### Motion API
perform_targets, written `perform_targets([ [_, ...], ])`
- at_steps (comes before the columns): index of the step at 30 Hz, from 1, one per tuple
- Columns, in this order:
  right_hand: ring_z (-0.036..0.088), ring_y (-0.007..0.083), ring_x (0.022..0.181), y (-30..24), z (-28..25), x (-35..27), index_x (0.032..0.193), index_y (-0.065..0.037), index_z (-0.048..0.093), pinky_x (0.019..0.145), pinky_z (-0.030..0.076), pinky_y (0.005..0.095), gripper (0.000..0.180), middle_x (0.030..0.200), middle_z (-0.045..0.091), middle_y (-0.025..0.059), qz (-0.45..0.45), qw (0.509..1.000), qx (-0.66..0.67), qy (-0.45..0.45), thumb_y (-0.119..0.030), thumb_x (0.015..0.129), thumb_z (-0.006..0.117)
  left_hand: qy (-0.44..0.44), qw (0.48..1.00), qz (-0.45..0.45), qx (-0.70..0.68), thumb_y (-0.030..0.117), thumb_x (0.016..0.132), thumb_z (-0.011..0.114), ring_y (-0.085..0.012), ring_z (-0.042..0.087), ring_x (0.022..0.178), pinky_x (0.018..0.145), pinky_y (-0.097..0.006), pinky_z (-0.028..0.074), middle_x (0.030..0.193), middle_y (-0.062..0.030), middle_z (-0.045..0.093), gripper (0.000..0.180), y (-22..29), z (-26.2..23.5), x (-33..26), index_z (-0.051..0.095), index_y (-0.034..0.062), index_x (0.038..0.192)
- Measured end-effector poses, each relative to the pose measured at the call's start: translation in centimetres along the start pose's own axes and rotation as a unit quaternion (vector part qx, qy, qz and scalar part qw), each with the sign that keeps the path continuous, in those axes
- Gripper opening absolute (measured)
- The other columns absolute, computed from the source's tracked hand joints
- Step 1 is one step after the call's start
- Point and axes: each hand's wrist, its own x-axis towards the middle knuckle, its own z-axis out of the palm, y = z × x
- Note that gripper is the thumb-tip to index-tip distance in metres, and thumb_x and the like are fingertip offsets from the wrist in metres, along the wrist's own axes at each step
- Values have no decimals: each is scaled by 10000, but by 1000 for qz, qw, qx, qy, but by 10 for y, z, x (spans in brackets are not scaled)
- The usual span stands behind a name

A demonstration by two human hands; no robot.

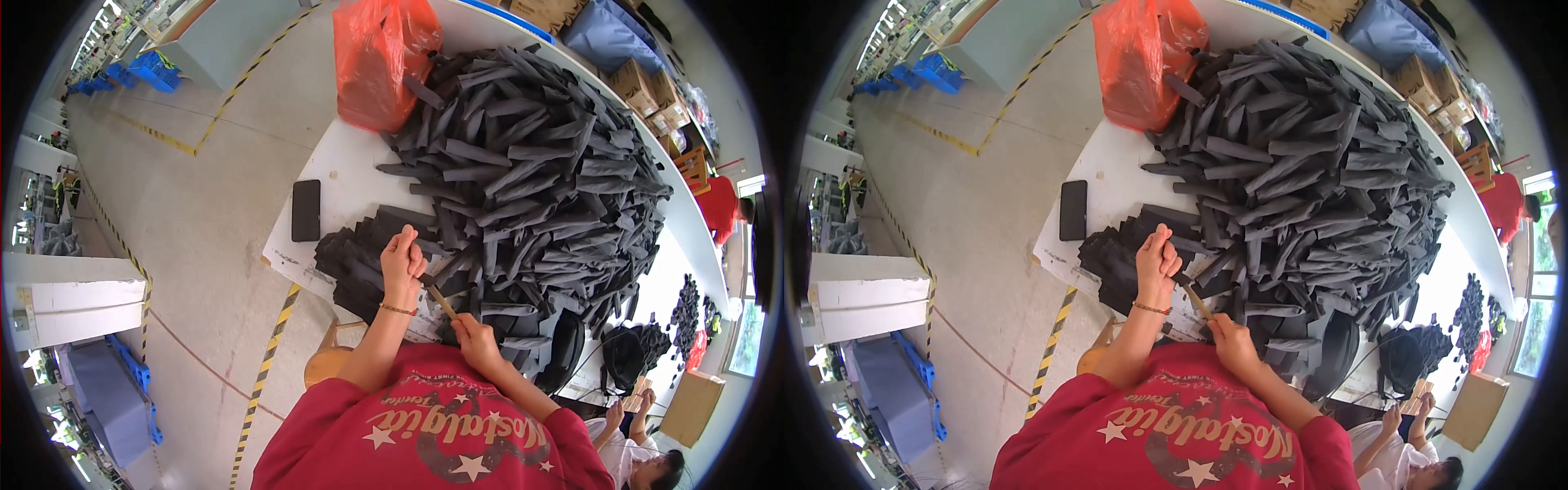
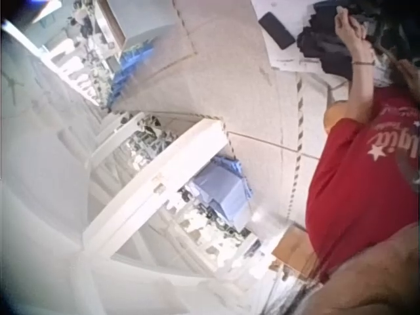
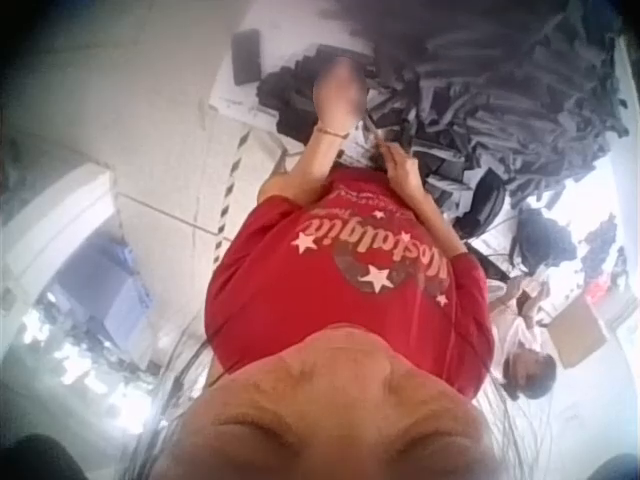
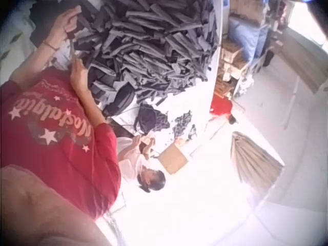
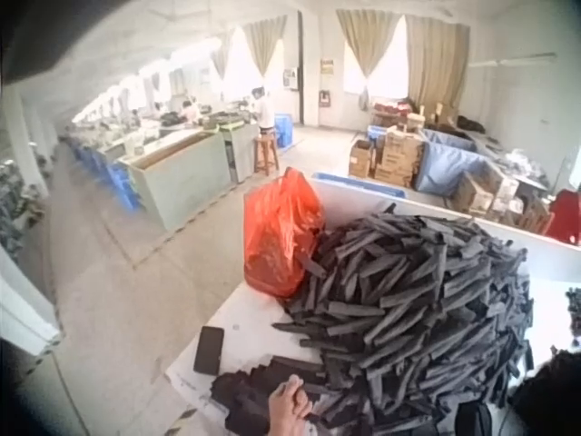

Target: Inspecting and sorting black foam parts on a workbench using a wooden stick.

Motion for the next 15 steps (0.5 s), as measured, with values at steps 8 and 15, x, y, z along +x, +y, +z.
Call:
perform_targets([
  [8, 527, 131, 517, -24, -26, -11, 887, 19, 588, 481, 408, 293, 116, 567, 529, 87, 75, 996, 32, 33, -83, 933, 558, 44, 991, -46, -115, 482, 961, 495, -230, 567, 513, 556, -392, 527, 699, -107, 619, 503, -7, 52, -25, 563, 2, 1093],
  [15, 534, 187, 475, -16, -9, -9, 894, 9, 586, 469, 420, 326, 100, 558, 532, 129, 94, 993, 75, 6, -84, 926, 565, -34, 999, -26, 29, 364, 958, 563, -92, 355, 337, 337, -239, 288, 495, 15, 444, 322, -16, 9, -16, 550, 83, 804],
])
